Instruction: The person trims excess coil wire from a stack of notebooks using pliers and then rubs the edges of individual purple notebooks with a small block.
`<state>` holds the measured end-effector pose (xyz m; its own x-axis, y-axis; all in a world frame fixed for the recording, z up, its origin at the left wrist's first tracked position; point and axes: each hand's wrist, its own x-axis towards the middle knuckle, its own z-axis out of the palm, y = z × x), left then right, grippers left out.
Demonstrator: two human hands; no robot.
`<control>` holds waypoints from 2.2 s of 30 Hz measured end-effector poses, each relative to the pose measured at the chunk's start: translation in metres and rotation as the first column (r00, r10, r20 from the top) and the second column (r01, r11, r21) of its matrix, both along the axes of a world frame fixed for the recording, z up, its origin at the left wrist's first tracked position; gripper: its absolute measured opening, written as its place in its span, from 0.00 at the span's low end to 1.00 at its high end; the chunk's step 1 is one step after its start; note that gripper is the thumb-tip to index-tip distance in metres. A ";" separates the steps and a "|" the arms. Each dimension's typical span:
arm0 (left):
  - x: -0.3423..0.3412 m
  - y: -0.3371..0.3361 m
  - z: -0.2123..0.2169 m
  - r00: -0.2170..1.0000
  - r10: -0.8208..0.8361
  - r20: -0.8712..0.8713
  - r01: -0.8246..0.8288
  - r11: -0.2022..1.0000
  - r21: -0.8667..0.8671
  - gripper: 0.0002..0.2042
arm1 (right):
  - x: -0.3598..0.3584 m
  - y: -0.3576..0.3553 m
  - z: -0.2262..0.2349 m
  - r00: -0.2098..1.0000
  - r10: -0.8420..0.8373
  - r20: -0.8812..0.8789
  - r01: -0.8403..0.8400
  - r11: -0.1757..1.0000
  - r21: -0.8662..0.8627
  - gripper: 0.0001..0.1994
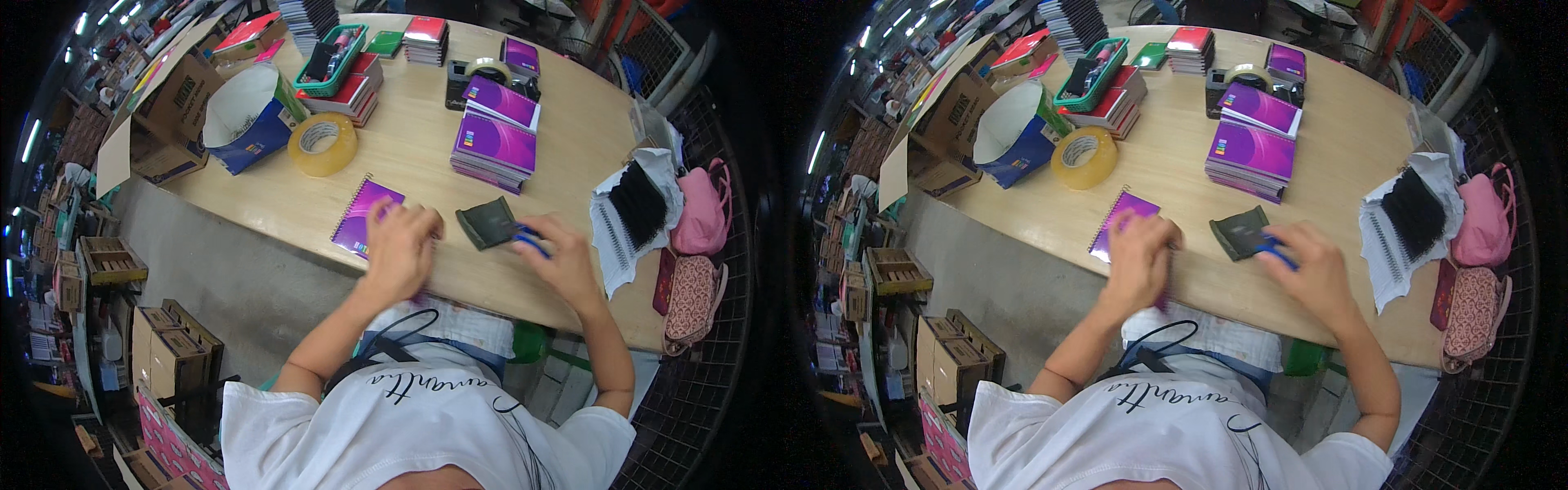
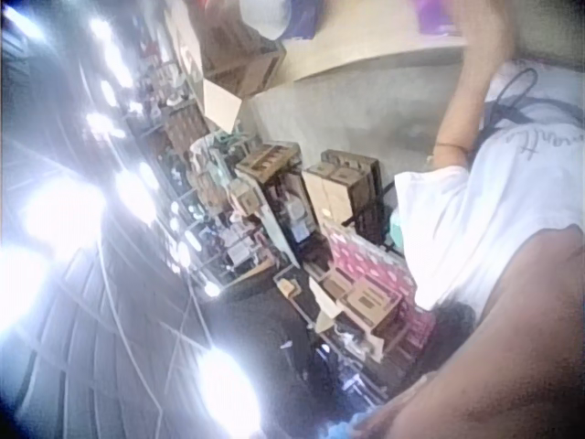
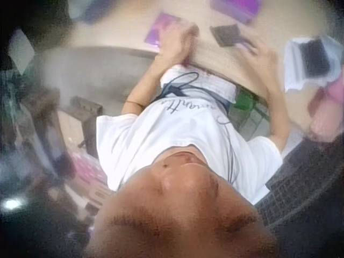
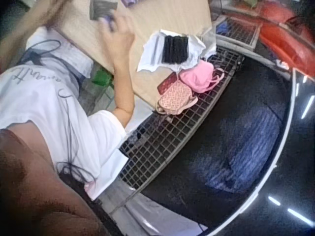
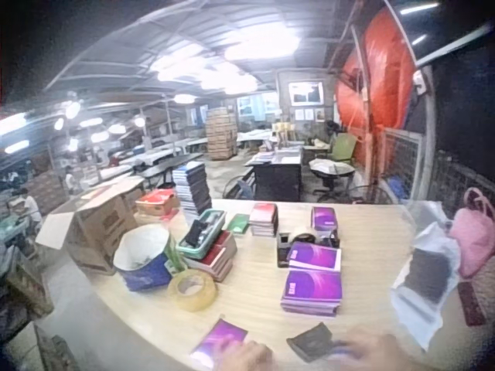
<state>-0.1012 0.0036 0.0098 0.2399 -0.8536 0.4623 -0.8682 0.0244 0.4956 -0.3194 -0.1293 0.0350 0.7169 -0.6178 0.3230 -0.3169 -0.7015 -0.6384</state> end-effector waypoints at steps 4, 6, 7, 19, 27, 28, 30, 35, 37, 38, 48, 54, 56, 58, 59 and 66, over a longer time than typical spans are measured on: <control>0.072 -0.030 -0.008 0.989 -0.117 0.085 0.094 0.967 0.239 0.07 | -0.038 -0.027 -0.042 0.942 -0.281 -0.185 0.268 0.959 -0.092 0.16; 0.094 -0.049 -0.040 0.983 -0.185 0.017 0.160 0.889 0.428 0.07 | -0.050 -0.037 -0.072 0.900 -0.370 -0.229 0.327 0.922 -0.206 0.18; 0.093 -0.052 -0.056 0.989 -0.133 0.059 0.111 0.952 0.286 0.07 | -0.054 -0.041 -0.082 0.899 -0.384 -0.212 0.339 0.915 -0.220 0.18; 0.060 0.006 -0.096 0.922 0.218 0.320 -0.315 0.903 0.291 0.28 | -0.065 -0.039 -0.122 0.879 -0.461 -0.119 0.392 0.843 -0.368 0.21; 0.056 0.007 -0.068 0.943 0.254 0.214 -0.287 0.947 0.142 0.27 | -0.041 -0.010 -0.095 0.913 -0.382 -0.145 0.306 0.874 -0.377 0.30; 0.052 -0.007 -0.055 0.978 0.197 0.070 -0.199 0.980 0.016 0.27 | -0.025 0.007 -0.090 0.974 -0.214 -0.074 0.192 0.953 -0.236 0.33; 0.044 -0.041 -0.038 0.976 0.055 -0.212 -0.100 0.973 -0.207 0.24 | 0.017 0.028 -0.079 0.990 -0.078 -0.118 0.044 0.963 -0.266 0.30; 0.064 -0.173 -0.031 0.921 0.149 -0.360 -0.137 0.989 0.059 0.19 | 0.013 0.002 -0.100 0.985 -0.152 -0.082 0.125 0.954 -0.271 0.19; 0.078 -0.194 -0.024 0.855 0.100 -0.509 0.068 0.951 0.302 0.18 | -0.009 -0.009 -0.095 0.985 -0.117 -0.129 0.076 0.955 -0.286 0.19; 0.087 -0.197 -0.027 0.840 0.111 -0.531 0.059 0.955 0.292 0.17 | -0.018 -0.014 -0.090 0.991 -0.036 -0.132 0.004 0.971 -0.239 0.20; 0.101 -0.216 -0.034 0.878 0.157 -0.451 -0.013 0.952 0.305 0.13 | -0.140 -0.162 -0.128 0.443 -0.832 -0.335 0.637 0.555 -0.535 0.13; 0.111 -0.178 -0.034 0.866 0.105 -0.489 -0.135 0.991 -0.026 0.16 | -0.139 -0.142 -0.097 0.539 -0.819 -0.197 0.507 0.502 -0.700 0.09; 0.073 -0.138 -0.017 0.836 -0.082 -0.542 -0.062 0.968 -0.242 0.19 | -0.161 -0.134 -0.093 0.663 -0.747 -0.053 0.469 0.469 -0.749 0.07; 0.035 -0.083 -0.005 0.946 -0.165 -0.280 -0.007 0.851 -0.524 0.25 | -0.163 -0.126 -0.083 0.795 -0.606 0.019 0.425 0.534 -0.730 0.07; 0.024 -0.061 -0.022 0.945 -0.179 -0.274 0.000 0.837 -0.547 0.27 | -0.160 -0.119 -0.078 0.849 -0.527 0.023 0.397 0.608 -0.687 0.08; -0.012 0.001 -0.080 0.923 -0.199 -0.330 0.152 0.975 -0.161 0.21 | -0.049 -0.005 -0.064 0.989 -0.147 0.023 0.142 0.980 0.138 0.17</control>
<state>-0.1133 0.0050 -0.0707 0.2553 -0.8344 0.4885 -0.6219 0.2451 0.7437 -0.3684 -0.1343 -0.0291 0.6073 -0.7538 0.2510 -0.3863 -0.5562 -0.7358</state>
